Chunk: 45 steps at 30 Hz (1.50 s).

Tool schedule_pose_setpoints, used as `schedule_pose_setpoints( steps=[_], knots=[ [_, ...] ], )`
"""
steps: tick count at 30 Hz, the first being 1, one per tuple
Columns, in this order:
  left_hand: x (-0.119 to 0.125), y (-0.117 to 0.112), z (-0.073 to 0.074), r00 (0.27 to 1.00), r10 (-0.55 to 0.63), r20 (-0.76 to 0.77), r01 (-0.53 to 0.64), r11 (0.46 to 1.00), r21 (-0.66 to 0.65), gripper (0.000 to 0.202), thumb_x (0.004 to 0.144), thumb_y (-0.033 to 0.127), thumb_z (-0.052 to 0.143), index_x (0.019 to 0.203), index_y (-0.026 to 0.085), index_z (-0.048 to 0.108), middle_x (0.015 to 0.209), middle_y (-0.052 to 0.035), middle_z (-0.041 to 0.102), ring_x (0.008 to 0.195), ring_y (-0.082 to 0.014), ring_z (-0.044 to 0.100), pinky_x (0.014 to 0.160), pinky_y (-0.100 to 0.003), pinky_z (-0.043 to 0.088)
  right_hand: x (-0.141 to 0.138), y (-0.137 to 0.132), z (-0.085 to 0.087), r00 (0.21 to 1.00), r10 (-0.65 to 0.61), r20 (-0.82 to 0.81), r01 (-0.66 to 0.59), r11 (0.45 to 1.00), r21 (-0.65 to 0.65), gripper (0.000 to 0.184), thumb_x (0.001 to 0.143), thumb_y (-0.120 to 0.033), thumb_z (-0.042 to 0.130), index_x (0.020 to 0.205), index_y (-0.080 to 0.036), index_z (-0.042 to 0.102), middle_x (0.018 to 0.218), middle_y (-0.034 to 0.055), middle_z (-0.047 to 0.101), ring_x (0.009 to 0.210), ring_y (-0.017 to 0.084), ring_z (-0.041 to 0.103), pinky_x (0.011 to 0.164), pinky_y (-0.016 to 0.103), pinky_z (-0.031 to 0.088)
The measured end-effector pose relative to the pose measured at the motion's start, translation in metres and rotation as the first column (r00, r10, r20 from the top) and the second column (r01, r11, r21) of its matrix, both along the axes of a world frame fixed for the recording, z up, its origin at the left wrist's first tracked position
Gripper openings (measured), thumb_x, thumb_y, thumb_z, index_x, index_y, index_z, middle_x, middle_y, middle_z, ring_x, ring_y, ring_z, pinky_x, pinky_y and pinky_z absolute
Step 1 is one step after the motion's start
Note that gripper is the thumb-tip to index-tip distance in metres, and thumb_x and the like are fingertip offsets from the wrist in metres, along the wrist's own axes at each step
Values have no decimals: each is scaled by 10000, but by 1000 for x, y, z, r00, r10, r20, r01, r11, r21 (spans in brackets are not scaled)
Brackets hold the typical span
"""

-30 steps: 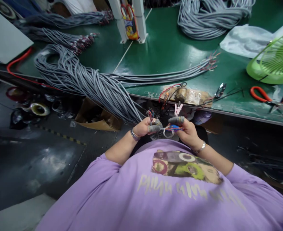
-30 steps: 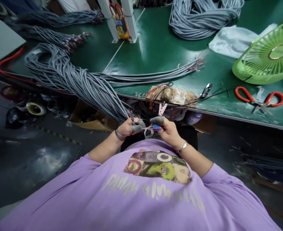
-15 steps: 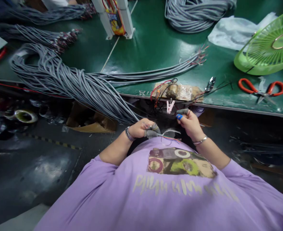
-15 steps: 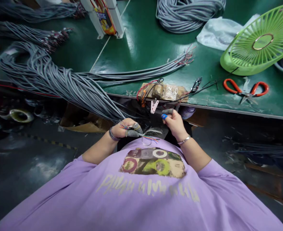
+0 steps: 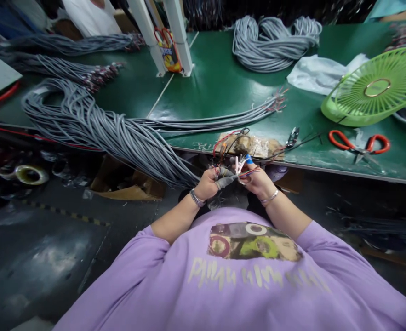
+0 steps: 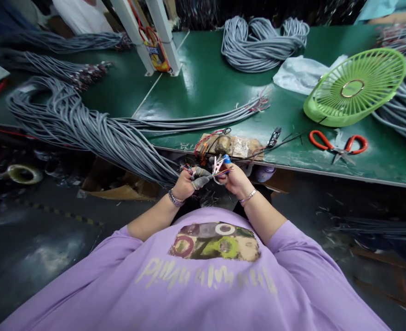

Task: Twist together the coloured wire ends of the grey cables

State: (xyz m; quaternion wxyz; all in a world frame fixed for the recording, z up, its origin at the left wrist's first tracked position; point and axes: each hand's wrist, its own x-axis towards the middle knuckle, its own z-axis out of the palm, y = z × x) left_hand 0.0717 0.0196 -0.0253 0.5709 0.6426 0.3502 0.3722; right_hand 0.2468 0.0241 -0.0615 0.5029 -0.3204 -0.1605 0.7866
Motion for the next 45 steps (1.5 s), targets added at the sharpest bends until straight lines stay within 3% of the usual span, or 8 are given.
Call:
schedule_pose_setpoints(
  steps=[10,18,24,30,35,39,41,45],
  knots=[
    [1,-2,-12,998,31,-59,-34,998,-61,464,732,567,774,768,114,681,550,31,547,467,-51,425,473,-198,339,-12,5,0,994,-33,-105,27,998,-56,440,829,-617,685,783,-187,606,611,-8,654,366,44,355,309,173,279],
    [10,-4,-3,1000,-11,-25,8,995,-103,506,622,575,850,629,133,603,514,43,480,545,-80,465,569,-224,411,-13,2,4,991,-79,-110,70,994,-80,471,777,-619,738,750,-170,601,598,-24,632,384,21,363,318,134,264],
    [1,-5,-4,998,-44,-48,42,998,-54,460,703,550,807,690,117,652,591,12,555,568,-80,482,595,-227,428,-14,-3,0,985,-80,-153,63,992,-112,530,789,-708,658,763,-186,573,657,7,655,416,54,422,321,164,235],
    [-15,-19,4,990,-111,-92,109,994,-23,416,749,525,776,728,118,693,630,-21,620,563,-96,522,543,-224,425,-3,-13,-11,989,31,-148,-38,998,-42,591,767,-767,624,729,-184,535,702,20,660,409,45,343,324,180,186],
    [-30,-42,11,967,-207,-149,194,976,-100,377,729,485,800,748,114,735,650,-58,681,571,-122,594,540,-229,471,7,-24,-24,995,53,-88,-58,997,-54,536,747,-672,715,692,-187,493,781,42,689,451,47,329,350,173,157],
    [-34,-53,9,994,45,-95,-59,987,-148,364,736,480,796,765,126,717,561,-2,616,454,-70,501,441,-189,398,14,-38,-27,995,91,-45,-90,996,22,335,635,-383,845,774,-169,628,798,29,679,496,44,311,384,171,155],
    [-32,-54,5,979,189,-79,-200,966,-161,375,716,489,809,767,135,697,525,28,573,413,-57,454,403,-180,364,15,-47,-24,989,147,13,-148,980,136,385,576,-292,860,897,-172,686,859,31,685,534,46,347,413,173,214],
    [-24,-53,-1,964,246,-106,-252,966,-55,367,704,476,823,770,140,692,565,17,603,474,-75,516,467,-197,438,3,-63,-7,962,153,224,-224,915,336,577,578,-391,894,1077,-208,668,1006,57,697,688,100,510,573,219,413]
  ],
)
